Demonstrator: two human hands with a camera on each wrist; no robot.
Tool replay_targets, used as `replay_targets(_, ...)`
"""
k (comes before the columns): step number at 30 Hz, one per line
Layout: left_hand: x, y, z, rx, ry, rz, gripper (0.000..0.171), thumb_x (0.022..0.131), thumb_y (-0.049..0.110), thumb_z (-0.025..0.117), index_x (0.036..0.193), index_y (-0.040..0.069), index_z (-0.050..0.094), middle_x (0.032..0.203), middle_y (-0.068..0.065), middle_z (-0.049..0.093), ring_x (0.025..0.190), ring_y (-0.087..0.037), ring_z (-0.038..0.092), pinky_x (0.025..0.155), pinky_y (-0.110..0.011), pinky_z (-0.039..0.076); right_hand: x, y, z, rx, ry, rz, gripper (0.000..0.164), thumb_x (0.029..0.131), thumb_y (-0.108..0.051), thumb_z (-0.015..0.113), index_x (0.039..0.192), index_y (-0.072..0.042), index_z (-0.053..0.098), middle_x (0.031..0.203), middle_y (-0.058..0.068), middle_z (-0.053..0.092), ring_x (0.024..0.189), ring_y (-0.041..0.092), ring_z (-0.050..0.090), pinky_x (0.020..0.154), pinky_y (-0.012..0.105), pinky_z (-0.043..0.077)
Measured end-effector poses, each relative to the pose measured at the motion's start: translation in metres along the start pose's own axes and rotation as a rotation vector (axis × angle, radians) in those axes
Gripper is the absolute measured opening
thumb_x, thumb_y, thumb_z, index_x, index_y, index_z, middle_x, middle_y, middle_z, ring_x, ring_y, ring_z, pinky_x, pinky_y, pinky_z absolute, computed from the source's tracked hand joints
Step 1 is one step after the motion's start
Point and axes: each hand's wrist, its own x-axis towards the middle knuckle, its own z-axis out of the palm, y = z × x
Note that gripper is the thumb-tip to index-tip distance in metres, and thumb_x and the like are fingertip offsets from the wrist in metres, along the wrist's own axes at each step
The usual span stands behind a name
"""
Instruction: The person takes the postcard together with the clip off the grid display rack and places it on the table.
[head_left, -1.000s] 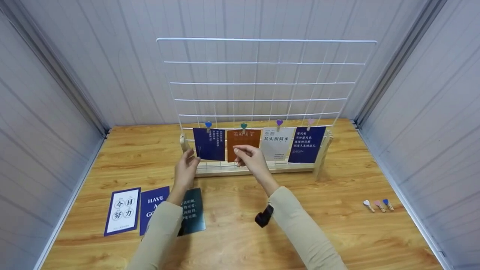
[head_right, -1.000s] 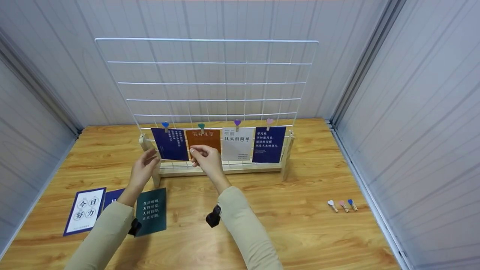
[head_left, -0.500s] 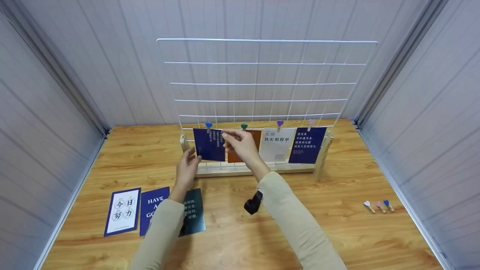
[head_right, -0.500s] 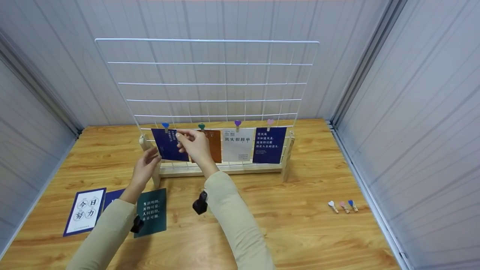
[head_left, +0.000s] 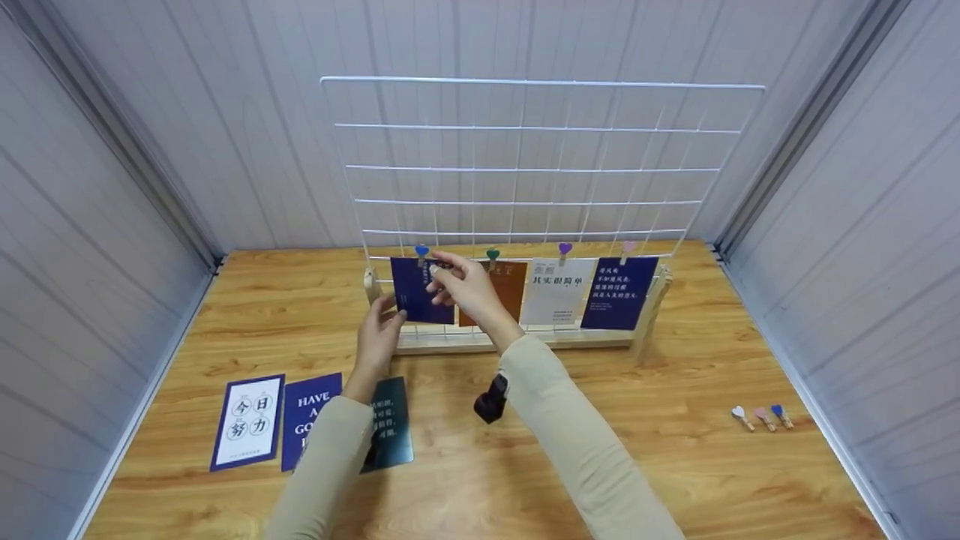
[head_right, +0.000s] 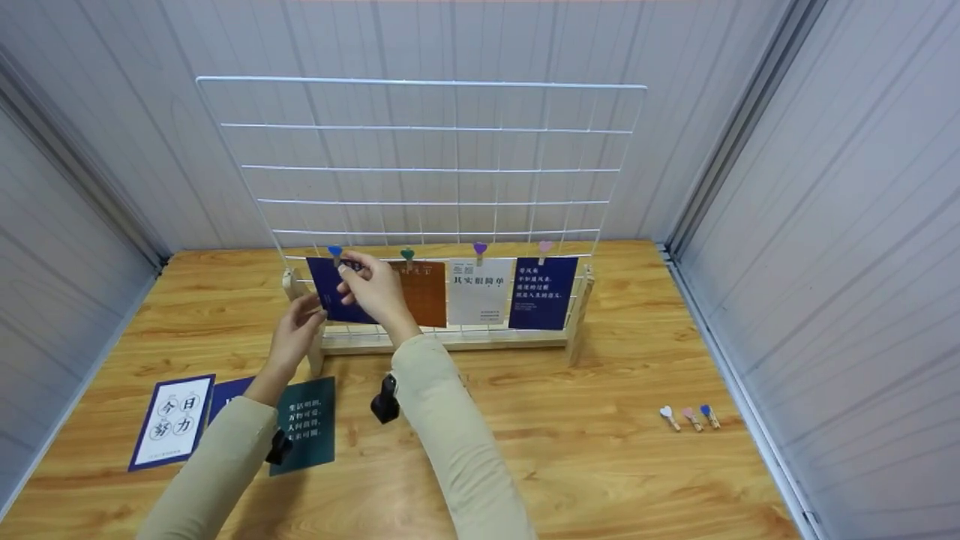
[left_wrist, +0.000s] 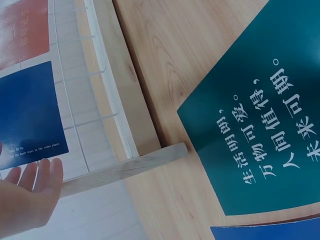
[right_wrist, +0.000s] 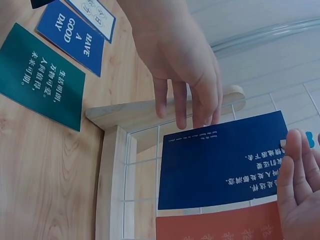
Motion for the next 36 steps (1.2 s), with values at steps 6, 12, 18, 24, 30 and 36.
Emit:
replay_targets(6,-0.005,0.006,-0.001,-0.011,-0.003,0.028,0.037,0.088,0.004,0.050,0.123,-0.006,0.042,0.121,-0.023,0.044,0.107,-0.033,0.044,0.089,-0.038,0.037,0.004,0.000,0.011,-0.057,-0.017,-0.012,0.046,0.092,-0.017,0.047,0.136,-0.013,0.033,0.077,0.009,0.063,0.057,0.016,0.059,0.067,0.041,0.048)
replay_targets(12,-0.006,0.007,-0.001,-0.013,-0.015,0.026,0.036,0.088,0.005,0.049,0.122,-0.006,0.043,0.120,-0.023,0.045,0.107,-0.032,0.044,0.090,-0.039,0.036,0.007,-0.002,0.020,-0.096,-0.016,0.013,0.052,0.093,-0.021,0.044,0.140,-0.017,0.022,0.078,0.007,0.063,0.056,0.017,0.059,0.063,0.037,0.049)
replay_targets(18,-0.002,0.002,-0.001,-0.022,0.016,0.015,0.034,0.087,0.003,0.050,0.119,-0.005,0.046,0.116,-0.022,0.047,0.104,-0.032,0.046,0.088,-0.037,0.038,0.008,-0.006,0.021,-0.109,-0.010,0.005,0.047,0.094,-0.020,0.042,0.139,-0.020,0.026,0.077,0.007,0.062,0.056,0.017,0.059,0.064,0.038,0.049)
replay_targets(24,-0.001,0.002,-0.002,-0.011,0.032,0.016,0.032,0.086,0.003,0.050,0.118,-0.005,0.047,0.113,-0.021,0.049,0.102,-0.032,0.048,0.086,-0.037,0.040,0.009,-0.006,0.019,-0.128,-0.016,-0.015,0.042,0.094,-0.019,0.042,0.136,-0.021,0.033,0.075,0.008,0.062,0.058,0.019,0.059,0.064,0.039,0.049)
replay_targets(30,-0.001,0.003,-0.002,0.016,0.033,0.011,0.033,0.087,0.004,0.050,0.118,-0.004,0.048,0.110,-0.021,0.050,0.101,-0.031,0.048,0.085,-0.037,0.040,0.013,-0.005,0.015,-0.093,0.015,-0.042,0.033,0.092,-0.013,0.048,0.125,-0.013,0.049,0.072,0.012,0.061,0.056,0.018,0.058,0.055,0.028,0.048)
replay_targets(36,0.000,0.002,0.000,0.033,0.037,0.009,0.032,0.087,0.005,0.051,0.117,-0.006,0.049,0.109,-0.021,0.051,0.098,-0.031,0.048,0.083,-0.037,0.041,0.019,-0.010,0.012,-0.110,0.087,-0.050,0.026,0.088,-0.008,0.054,0.114,-0.007,0.058,0.066,0.012,0.060,0.051,0.014,0.055,0.061,0.038,0.050)
